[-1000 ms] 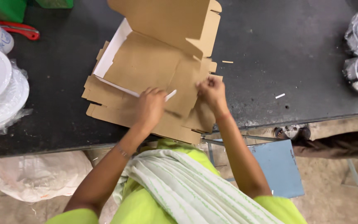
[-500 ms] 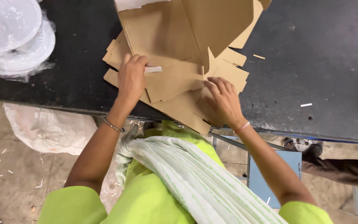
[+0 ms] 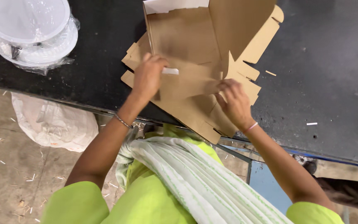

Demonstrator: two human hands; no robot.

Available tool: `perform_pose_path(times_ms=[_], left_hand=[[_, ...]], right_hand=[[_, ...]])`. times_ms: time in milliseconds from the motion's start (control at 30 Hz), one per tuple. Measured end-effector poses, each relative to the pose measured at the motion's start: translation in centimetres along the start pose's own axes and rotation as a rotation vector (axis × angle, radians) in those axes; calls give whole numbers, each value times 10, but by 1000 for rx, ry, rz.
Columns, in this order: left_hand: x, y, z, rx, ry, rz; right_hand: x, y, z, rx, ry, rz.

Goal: The person folds flat cardboard boxes into shape at a workbench, places plastic-wrapped round LED ceiling light fixtures into the boxes, closes the box lids, and stacks the packed boxes on the table. They repeat this packing cycle for multiple fixtures.

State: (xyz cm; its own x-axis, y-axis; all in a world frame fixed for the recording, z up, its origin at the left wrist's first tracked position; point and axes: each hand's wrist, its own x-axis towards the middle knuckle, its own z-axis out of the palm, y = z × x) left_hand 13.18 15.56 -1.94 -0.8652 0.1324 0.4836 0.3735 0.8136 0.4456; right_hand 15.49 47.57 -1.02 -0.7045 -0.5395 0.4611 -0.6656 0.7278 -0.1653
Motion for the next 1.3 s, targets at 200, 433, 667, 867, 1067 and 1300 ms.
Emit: perform_pose_path(times_ms=[200, 433, 667, 867, 1067, 1300], left_hand=[[1, 13, 19, -139, -58, -12], [2, 14, 22, -135, 14, 29], [-2, 18, 25, -79, 0, -47], [-23, 41, 12, 5, -243, 40], [-23, 50, 12, 236, -328, 59], [-13, 35, 15, 98, -245, 93]], right_hand=[[-4, 13, 4, 403, -53, 367], [5, 24, 35, 452, -132, 273], [50, 17, 38, 202, -460, 202], [64, 19, 18, -23, -679, 125], [76, 21, 12, -244, -587, -152], [102, 26, -9, -390, -588, -86]])
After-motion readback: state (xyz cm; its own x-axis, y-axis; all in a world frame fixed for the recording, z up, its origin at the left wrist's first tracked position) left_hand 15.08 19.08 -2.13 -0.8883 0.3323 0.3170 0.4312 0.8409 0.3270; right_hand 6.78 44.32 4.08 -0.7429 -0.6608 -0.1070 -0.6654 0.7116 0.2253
